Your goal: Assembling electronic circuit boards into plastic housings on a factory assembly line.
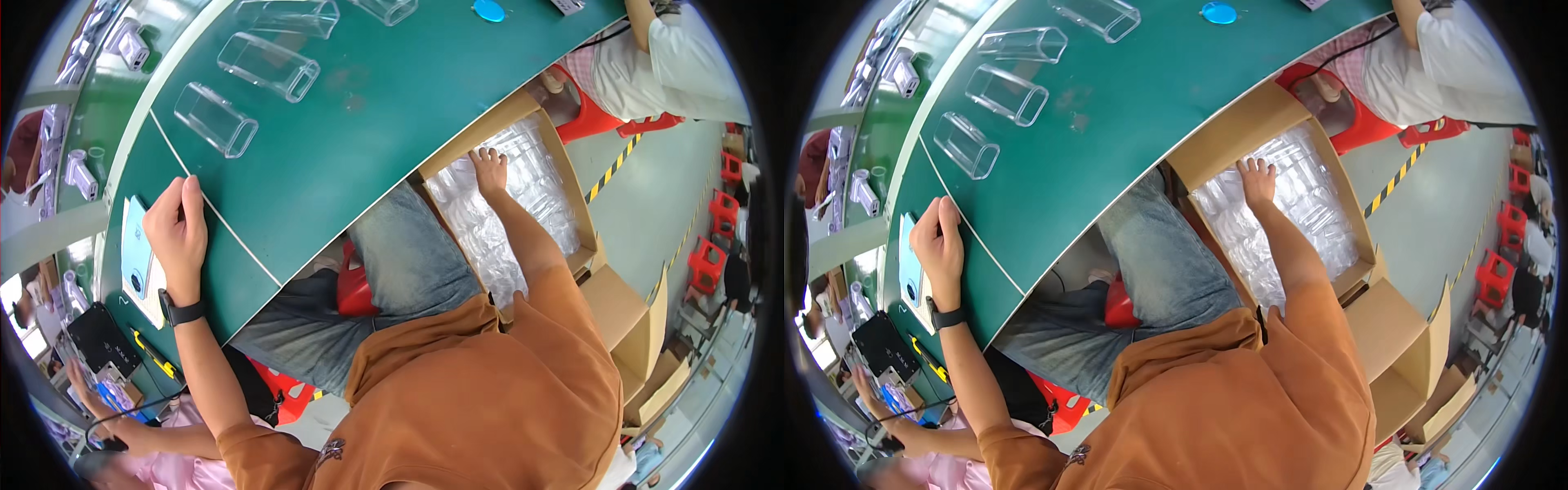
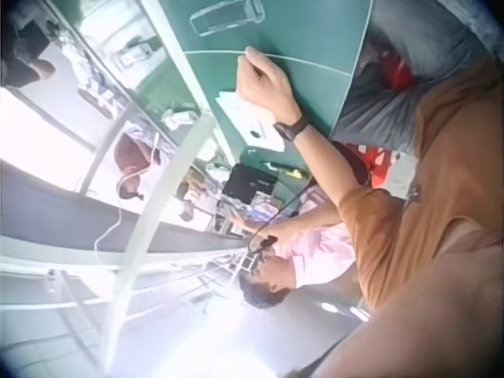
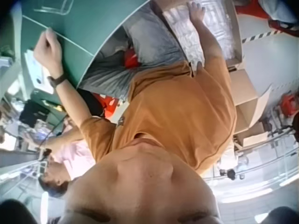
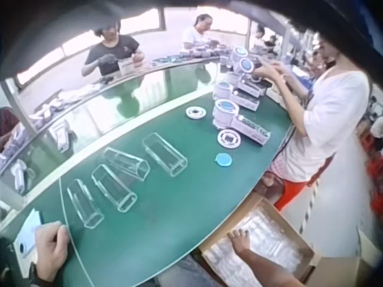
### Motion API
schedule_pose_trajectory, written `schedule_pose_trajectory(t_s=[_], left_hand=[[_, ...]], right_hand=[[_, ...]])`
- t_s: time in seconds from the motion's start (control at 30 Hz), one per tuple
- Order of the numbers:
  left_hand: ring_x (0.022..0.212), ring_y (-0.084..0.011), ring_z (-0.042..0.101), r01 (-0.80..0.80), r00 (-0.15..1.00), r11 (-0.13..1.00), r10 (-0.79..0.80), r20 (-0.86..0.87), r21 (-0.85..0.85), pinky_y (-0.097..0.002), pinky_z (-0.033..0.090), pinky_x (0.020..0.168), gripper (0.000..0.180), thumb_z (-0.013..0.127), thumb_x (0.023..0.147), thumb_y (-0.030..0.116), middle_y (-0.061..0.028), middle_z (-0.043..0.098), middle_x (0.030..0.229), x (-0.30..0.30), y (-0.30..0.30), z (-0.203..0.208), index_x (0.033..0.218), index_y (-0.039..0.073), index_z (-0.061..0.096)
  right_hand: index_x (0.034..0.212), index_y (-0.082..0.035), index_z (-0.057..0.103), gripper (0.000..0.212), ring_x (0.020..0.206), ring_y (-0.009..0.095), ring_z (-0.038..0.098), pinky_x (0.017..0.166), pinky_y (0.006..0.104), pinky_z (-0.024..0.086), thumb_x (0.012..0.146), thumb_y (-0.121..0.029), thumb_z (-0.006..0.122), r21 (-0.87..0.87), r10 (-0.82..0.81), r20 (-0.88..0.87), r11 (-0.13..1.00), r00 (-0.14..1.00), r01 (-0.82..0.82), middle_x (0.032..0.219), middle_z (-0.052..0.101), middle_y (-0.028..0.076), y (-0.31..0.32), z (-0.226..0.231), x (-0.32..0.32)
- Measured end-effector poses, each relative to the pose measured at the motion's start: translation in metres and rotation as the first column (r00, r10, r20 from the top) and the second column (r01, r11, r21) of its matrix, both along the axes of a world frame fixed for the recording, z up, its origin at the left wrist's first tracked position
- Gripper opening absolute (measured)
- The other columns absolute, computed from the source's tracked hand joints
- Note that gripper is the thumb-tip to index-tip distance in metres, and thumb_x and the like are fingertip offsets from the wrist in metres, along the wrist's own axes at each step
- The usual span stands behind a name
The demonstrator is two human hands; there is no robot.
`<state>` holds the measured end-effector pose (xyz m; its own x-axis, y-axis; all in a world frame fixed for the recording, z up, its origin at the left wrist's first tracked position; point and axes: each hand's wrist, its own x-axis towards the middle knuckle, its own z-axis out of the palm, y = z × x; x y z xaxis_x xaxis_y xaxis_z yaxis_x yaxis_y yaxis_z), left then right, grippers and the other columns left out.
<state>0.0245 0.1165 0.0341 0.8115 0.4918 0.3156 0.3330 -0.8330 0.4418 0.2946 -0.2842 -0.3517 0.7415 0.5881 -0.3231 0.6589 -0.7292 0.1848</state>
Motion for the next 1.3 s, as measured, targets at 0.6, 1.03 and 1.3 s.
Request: schedule_pose_trajectory(t_s=[0.6,1.03,1.3], left_hand=[[0.053,-0.0138,0.037,0.011,1.0,1.0,-0.011,-0.011,0.006,-0.0305,0.032,0.051,0.037,0.055,0.104,0.016,-0.0069,0.043,0.06,-0.002,0.004,-0.001,0.073,-0.002,0.048],[0.051,-0.0145,0.033,-0.042,0.999,0.997,0.043,0.026,-0.06,-0.0309,0.028,0.048,0.036,0.058,0.101,0.011,-0.0066,0.04,0.058,0.001,0.001,-0.001,0.07,-0.001,0.046],[0.055,-0.011,0.036,-0.048,0.999,0.998,0.047,-0.007,-0.048,-0.0288,0.03,0.051,0.036,0.054,0.103,0.013,-0.0048,0.043,0.06,-0.001,0.001,0.001,0.071,-0.001,0.05]], right_hand=[[0.156,-0.028,0.032,0.076,0.151,0.022,0.026,0.119,0.0542,0.026,0.091,-0.05,0.065,0.088,0.42,-0.365,0.904,0.831,-0.418,0.16,0.034,0.001,0.01,-0.002,-0.014],[0.148,-0.026,0.044,0.071,0.145,0.034,0.03,0.122,0.0584,0.016,0.087,-0.054,0.068,0.182,0.484,-0.28,0.875,0.829,-0.449,0.152,0.044,0.002,0.004,-0.017,-0.004],[0.151,-0.026,0.04,0.079,0.148,0.037,0.026,0.124,0.059,0.009,0.085,-0.063,0.064,0.125,0.453,-0.342,0.89,0.823,-0.438,0.155,0.04,0.005,0.012,-0.004,-0.001]])
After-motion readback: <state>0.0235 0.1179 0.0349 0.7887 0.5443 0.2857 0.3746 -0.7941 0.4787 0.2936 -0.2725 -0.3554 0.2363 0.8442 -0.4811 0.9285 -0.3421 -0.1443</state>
